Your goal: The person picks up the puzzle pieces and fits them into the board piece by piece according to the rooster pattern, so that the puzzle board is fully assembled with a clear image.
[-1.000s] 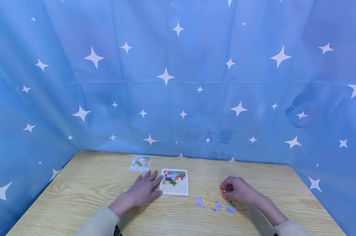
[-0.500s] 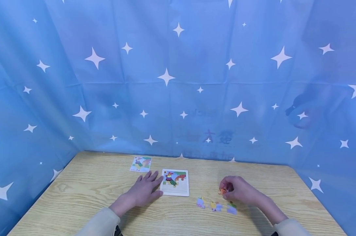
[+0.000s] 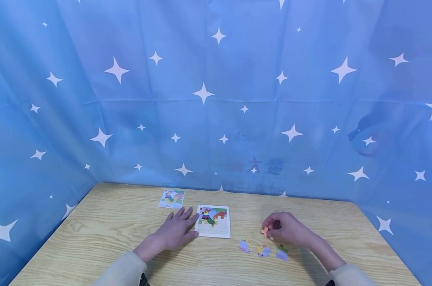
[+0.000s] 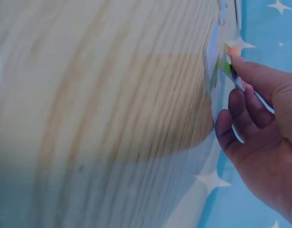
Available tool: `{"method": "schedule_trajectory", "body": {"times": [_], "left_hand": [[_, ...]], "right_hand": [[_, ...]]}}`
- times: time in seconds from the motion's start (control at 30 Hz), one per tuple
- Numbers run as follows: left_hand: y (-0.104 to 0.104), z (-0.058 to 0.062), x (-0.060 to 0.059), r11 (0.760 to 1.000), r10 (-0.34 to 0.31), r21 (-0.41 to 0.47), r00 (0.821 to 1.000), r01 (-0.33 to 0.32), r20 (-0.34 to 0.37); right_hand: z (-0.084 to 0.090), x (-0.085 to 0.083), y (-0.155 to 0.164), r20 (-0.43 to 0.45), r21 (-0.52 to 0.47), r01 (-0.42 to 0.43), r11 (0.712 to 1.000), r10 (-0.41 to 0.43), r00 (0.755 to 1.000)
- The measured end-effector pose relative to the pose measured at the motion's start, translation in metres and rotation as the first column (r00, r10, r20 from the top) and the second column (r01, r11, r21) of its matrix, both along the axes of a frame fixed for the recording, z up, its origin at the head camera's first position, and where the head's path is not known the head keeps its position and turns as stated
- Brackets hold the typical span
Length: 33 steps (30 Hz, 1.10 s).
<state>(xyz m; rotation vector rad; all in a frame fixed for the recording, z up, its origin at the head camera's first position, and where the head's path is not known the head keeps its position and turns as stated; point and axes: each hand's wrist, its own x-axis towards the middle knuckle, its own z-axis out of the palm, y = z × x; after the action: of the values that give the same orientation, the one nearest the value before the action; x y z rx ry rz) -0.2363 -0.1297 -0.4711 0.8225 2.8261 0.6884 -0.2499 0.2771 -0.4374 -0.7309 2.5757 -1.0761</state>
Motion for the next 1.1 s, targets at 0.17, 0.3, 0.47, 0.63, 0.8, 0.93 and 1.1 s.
{"method": "schedule_trajectory", "body": {"times": [0.17,0.3,0.47,0.63,0.8,0.93,1.1], "left_hand": [[0.0,0.0,0.0,1.0,-0.002,0.001,1.0,0.002,-0.001],[0.0,0.001,0.001,1.0,0.001,0.003,1.0,-0.001,0.003],[0.0,0.001,0.001,1.0,0.005,0.0,1.0,-0.005,0.003],[0.0,0.001,0.001,1.0,0.005,-0.002,1.0,-0.005,0.003],[0.0,0.003,0.002,1.0,0.006,0.001,1.0,-0.006,0.005],[0.0,0.004,0.002,1.0,0.008,0.004,1.0,-0.008,0.008],[0.002,0.005,0.002,1.0,0.013,-0.001,1.0,-0.013,0.013]], "right_hand": [[0.001,-0.001,-0.009,-0.03,-0.02,-0.02,1.0,0.019,0.999],[0.003,-0.002,-0.017,-0.05,-0.031,-0.038,0.999,0.036,0.998],[0.005,-0.005,-0.029,-0.052,-0.034,-0.06,0.998,0.058,0.997],[0.005,-0.009,-0.044,-0.065,-0.019,-0.077,0.997,0.076,0.995],[0.007,-0.014,-0.064,-0.085,-0.03,-0.098,0.995,0.095,0.992],[0.009,-0.018,-0.081,-0.088,-0.053,-0.123,0.991,0.118,0.989],[0.007,-0.019,-0.098,-0.102,-0.073,-0.129,0.989,0.121,0.987]]}}
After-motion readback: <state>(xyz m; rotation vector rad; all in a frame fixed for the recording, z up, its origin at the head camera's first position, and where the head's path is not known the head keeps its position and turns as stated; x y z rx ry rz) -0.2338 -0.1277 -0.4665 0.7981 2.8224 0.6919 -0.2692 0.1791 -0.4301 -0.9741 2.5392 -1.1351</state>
